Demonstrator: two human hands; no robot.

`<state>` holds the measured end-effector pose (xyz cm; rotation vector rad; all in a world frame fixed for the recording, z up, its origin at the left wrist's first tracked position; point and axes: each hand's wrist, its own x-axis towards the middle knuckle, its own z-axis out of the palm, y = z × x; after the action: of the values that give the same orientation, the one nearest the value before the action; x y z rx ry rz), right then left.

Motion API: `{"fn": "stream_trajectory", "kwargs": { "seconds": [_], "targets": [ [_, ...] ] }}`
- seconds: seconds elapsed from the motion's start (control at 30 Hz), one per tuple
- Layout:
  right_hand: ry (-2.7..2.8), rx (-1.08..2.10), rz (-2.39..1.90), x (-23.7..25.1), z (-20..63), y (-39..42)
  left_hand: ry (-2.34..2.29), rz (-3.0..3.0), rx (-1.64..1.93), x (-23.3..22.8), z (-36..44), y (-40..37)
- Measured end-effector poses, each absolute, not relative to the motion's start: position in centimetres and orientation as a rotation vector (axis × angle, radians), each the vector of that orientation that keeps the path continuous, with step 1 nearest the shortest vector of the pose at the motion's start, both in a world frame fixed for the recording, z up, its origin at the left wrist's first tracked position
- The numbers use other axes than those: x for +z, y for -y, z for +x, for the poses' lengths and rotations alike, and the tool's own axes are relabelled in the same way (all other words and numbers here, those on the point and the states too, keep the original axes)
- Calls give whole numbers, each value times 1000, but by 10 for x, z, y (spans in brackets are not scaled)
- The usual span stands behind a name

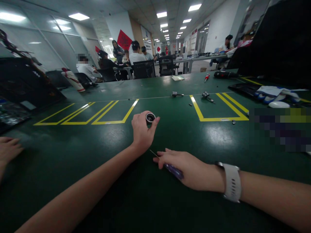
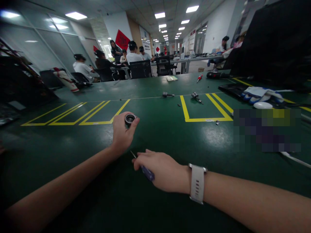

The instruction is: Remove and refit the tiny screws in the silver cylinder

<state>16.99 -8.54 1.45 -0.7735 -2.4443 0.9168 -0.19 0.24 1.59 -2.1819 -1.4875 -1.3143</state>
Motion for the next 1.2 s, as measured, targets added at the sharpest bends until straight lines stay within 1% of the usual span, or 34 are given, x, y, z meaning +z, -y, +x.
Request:
{"fn": "stream_trajectory", "kwargs": {
  "seconds": [0.1, 0.2, 0.27, 0.33, 0.43, 0.53, 0.63, 0.73, 0.8, 0.9, 1.2],
  "targets": [
    [2610, 856, -573, 18, 190, 109, 1458, -2271, -1271, 27, -6, 11],
    [2642, 731, -461, 23, 208, 126, 1453, -2414, -1257, 38, -7, 31],
    [2617, 614, -435, 26, 218, 135, 1533, -2522, -1291, 45, -6, 46],
    [2573, 589, -461, 27, 225, 141, 1612, -2649, -1353, 52, -5, 61],
    [2314, 729, -682, 29, 231, 142, 1746, -2759, -1491, 58, -1, 79],
    [1804, 1020, -1055, 30, 231, 133, 1970, -2876, -1748, 60, 8, 90],
    [1256, 1251, -1128, 30, 227, 122, 2237, -2915, -2070, 57, 16, 97],
    [1076, 1439, -1119, 27, 227, 118, 2477, -2917, -2277, 51, 18, 100],
    [1061, 1507, -1097, 25, 229, 120, 2622, -2955, -2282, 48, 15, 101],
    [1144, 1509, -1070, 21, 233, 124, 2733, -2966, -2251, 44, 10, 101],
    [1557, 1354, -1048, 8, 239, 127, 2624, -3048, -2114, 36, 9, 101]
  ]
}}
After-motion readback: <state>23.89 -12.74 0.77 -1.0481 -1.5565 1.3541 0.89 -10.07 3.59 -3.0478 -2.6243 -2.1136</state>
